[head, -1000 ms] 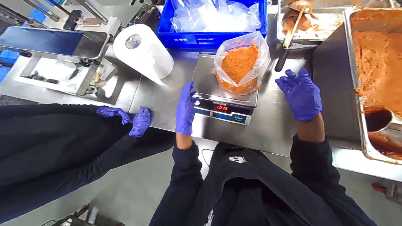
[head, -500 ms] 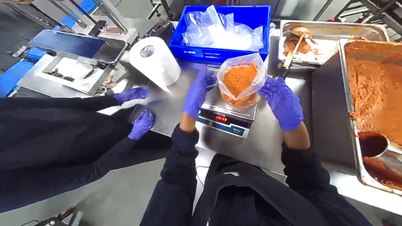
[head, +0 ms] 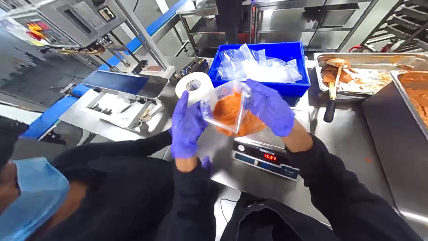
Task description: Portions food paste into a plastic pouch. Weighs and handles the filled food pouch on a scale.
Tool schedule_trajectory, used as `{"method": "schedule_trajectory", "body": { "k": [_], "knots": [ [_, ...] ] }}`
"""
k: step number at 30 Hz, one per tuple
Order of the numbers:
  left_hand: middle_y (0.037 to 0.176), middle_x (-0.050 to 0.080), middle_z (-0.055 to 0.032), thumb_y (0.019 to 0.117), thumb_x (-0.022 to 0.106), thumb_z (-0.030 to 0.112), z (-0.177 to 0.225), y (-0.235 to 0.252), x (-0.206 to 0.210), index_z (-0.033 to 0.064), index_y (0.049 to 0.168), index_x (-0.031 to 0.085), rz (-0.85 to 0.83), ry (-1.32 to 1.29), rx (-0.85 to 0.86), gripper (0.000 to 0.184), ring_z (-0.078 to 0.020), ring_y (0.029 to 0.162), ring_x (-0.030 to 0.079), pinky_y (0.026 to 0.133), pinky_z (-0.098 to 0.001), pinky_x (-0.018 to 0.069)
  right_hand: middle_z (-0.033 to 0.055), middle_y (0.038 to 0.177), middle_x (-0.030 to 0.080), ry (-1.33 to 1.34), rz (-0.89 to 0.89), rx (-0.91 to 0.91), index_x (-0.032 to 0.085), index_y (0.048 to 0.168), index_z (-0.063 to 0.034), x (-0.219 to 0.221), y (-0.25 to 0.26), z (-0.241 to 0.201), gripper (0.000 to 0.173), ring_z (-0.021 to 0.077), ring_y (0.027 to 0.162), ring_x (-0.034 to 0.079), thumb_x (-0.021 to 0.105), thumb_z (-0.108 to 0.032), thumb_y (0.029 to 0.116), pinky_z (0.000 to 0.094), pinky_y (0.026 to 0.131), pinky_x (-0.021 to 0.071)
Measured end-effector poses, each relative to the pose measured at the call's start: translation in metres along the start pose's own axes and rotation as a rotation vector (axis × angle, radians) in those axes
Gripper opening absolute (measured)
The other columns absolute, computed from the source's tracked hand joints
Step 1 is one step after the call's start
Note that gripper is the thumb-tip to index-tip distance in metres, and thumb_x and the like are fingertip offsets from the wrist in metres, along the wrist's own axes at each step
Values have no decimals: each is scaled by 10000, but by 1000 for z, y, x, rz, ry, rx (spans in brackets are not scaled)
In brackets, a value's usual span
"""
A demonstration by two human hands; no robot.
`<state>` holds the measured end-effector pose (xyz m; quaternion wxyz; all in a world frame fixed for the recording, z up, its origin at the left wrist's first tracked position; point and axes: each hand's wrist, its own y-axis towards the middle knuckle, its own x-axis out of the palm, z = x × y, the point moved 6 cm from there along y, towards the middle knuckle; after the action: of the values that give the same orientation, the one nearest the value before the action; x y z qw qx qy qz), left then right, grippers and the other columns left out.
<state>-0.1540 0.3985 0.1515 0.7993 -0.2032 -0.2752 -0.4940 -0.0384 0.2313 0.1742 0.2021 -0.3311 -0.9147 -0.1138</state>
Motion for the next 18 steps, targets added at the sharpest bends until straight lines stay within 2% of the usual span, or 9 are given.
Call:
{"method": "schedule_trajectory", "body": {
  "k": [2, 5, 7, 8, 10, 12, 14, 16, 18],
  "knots": [
    [804, 691, -45, 1065, 169, 545, 15, -11, -28, 74, 1001, 652, 72, 5, 69, 677, -128, 715, 677, 678, -300, 597, -29, 919, 684, 15, -4, 100, 638, 1203, -103, 17, 24, 34, 293, 43, 766, 639, 415, -264, 1104, 223, 710, 554],
    [841, 710, -5, 1104, 185, 422, 17, -13, -76, 108, 1034, 632, 250, 122, 197, 550, -101, 769, 694, 726, -298, 609, -35, 815, 618, 29, 9, 319, 624, 1117, -102, 33, 56, 101, 247, 51, 675, 584, 482, -301, 1087, 234, 639, 522],
    [924, 713, 1, 1122, 213, 363, 6, -8, -117, 107, 1125, 600, 367, 239, 240, 464, -111, 874, 702, 802, -341, 610, -27, 766, 559, -68, 7, 477, 626, 1086, -95, 33, 72, 156, 321, 75, 644, 540, 512, -395, 1069, 264, 624, 497],
    [924, 703, 5, 1122, 222, 361, -4, -5, -137, 107, 1124, 590, 404, 271, 243, 446, -110, 875, 696, 804, -349, 607, -2, 776, 561, -153, -15, 542, 635, 1079, -80, 32, 78, 182, 385, 99, 658, 542, 515, -446, 1059, 292, 638, 497],
    [878, 674, 21, 1122, 264, 297, -20, -4, -161, 87, 1101, 568, 436, 337, 270, 370, -74, 810, 677, 737, -294, 600, 100, 956, 630, -370, -159, 639, 639, 1197, -15, 31, 84, 215, 499, 173, 823, 602, 489, -471, 1064, 373, 779, 528],
    [872, 613, 31, 1118, 264, 169, -14, -16, -128, 15, 1135, 506, 498, 433, 216, 287, 11, 788, 628, 726, -173, 549, 170, 1089, 654, -643, -329, 621, 618, 1231, 24, 30, 94, 205, 451, 236, 972, 635, 533, -385, 1062, 443, 904, 512],
    [886, 595, -10, 1114, 286, 102, 3, -28, -90, -72, 1158, 512, 665, 675, 50, 289, 42, 780, 588, 749, -120, 505, 169, 1200, 698, -920, -371, 453, 677, 1278, -35, 6, 117, 162, 368, 274, 1114, 665, 618, -300, 1030, 505, 1006, 500],
    [1018, 616, -135, 1097, 370, 77, 20, -33, -84, -178, 1249, 535, 686, 971, 18, 340, -18, 861, 576, 817, -173, 479, 120, 1225, 708, -1083, -122, 251, 695, 1279, -93, -60, 155, 112, 322, 241, 1139, 669, 644, -261, 1009, 472, 1026, 512],
    [1015, 661, -144, 1078, 384, 51, 32, -32, -80, -208, 1202, 537, 576, 963, 194, 325, 2, 884, 654, 834, -164, 541, 175, 1278, 678, -1224, 244, 141, 664, 1324, -75, -165, 184, 82, 375, 336, 1189, 644, 630, -278, 1011, 547, 1054, 486]
  ]
}}
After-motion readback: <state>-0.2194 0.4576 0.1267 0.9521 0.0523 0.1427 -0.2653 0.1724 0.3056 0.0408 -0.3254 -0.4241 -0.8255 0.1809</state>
